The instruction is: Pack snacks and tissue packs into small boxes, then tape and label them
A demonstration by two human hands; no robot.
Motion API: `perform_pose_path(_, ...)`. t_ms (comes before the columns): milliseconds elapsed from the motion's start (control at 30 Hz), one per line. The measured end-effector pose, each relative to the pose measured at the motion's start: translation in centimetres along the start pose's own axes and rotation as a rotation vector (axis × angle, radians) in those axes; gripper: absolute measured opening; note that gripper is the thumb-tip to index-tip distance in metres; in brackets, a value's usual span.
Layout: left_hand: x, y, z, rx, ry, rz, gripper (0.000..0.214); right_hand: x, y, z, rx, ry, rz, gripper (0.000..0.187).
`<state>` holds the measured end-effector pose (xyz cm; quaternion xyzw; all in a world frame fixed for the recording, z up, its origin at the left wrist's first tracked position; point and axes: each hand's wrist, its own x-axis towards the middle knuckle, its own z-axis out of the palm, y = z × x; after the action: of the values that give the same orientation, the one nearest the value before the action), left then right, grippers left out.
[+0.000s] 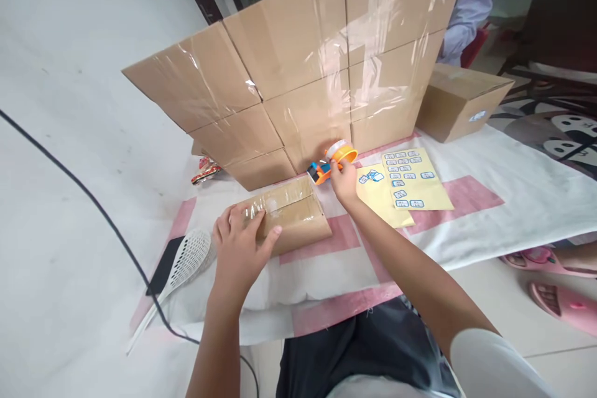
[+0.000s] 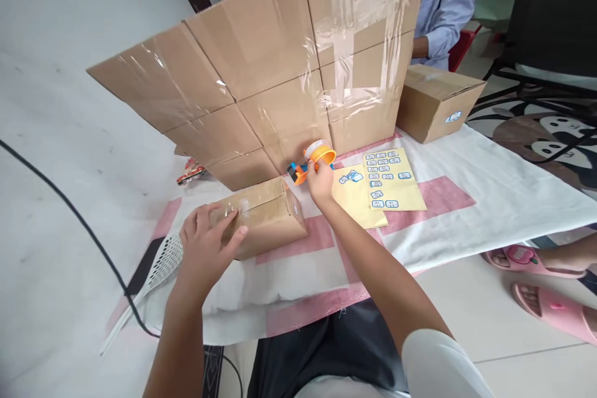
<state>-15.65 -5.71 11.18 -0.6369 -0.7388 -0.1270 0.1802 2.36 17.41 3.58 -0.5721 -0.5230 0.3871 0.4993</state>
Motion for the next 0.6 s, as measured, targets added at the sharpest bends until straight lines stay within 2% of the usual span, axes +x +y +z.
perform_pose_path(100,1.8,1.7,-0.8,-0.109,0.103,-0.02,0.032,-1.5,-0.6,-4.2,0.042,0.048,-0.282,0.029)
perform_pose_path(200,3.9,5.2,-1.3,-0.356,0.175,0.03,0.024,-3.6,-2.0,-8.6,0.084,0.047,-0.667,0.026)
perform_pose_path(267,5.0,8.0,-1.1,-0.551,0.113,0.104,0.034,-5.2,-3.0,-11.0,0.066,-0.01,-0.843,0.021)
perform_pose_path(333,5.6,10.5,-0.7,-0.746,-0.015,0.181,0.031,-6.6,-3.5,-12.7,0.019,-0.075,-0.974,0.017)
perform_pose_path(400,5.8,12.3,-0.2,-0.925,-0.113,0.225,0.015,-7.5,-3.5,-13.6,-0.05,-0.095,-1.061,0.017)
perform_pose_path(467,5.5,13.2,0.2,-1.034,-0.123,0.199,0.013,-7.9,-3.2,-13.9,-0.127,-0.054,-1.091,0.017)
perform_pose_path(533,5.2,13.6,0.2,-1.057,-0.087,0.139,0.016,-7.9,-2.7,-13.9,-0.18,0.008,-1.06,0.017)
perform_pose_path(600,4.7,13.6,-0.2,-1.088,-0.115,0.101,0.018,-7.8,-2.4,-13.8,-0.204,0.059,-0.997,0.018)
